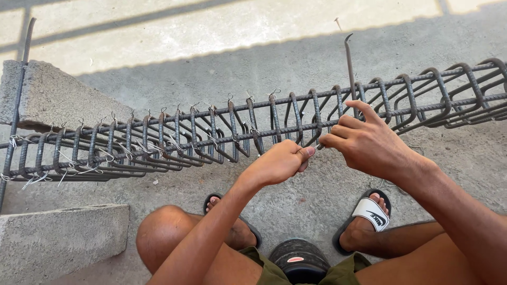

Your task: Tying wire around rebar intersections using a hook tool to secure a reinforcement cage

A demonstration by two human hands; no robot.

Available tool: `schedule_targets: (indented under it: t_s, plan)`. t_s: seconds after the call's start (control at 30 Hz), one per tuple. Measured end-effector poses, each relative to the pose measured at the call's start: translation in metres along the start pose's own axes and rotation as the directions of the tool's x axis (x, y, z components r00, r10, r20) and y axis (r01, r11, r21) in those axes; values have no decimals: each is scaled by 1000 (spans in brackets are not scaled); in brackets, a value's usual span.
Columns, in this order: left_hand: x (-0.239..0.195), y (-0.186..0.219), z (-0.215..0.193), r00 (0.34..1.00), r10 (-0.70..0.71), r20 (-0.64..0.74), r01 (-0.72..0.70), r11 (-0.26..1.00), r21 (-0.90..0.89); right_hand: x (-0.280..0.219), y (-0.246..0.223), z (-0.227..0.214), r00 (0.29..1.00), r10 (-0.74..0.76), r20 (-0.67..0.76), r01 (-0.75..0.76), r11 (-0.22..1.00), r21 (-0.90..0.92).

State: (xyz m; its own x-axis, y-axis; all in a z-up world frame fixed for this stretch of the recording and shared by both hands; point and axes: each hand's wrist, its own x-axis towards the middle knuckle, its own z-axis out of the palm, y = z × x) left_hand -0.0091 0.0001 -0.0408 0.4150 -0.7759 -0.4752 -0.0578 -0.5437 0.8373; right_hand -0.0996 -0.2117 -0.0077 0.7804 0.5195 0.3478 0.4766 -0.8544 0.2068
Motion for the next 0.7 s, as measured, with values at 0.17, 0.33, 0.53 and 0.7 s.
schedule_targets:
  t_s: [0.17,0.33,0.53,0.7]
  plan:
    - [-9,9,-8,998,67,-11,-68,978,-199,2,-8,-3,994,107,35,-107,994,9]
    - [-21,25,-23,982,130,-134,-137,990,-40,2,-16,5,984,138,114,-148,985,88]
    - [-23,35,-23,975,165,-149,-145,980,138,-4,-17,21,948,193,254,-249,945,212]
    - [-19,30,-28,976,131,-175,-109,986,130,2,-20,19,929,217,301,-315,889,331]
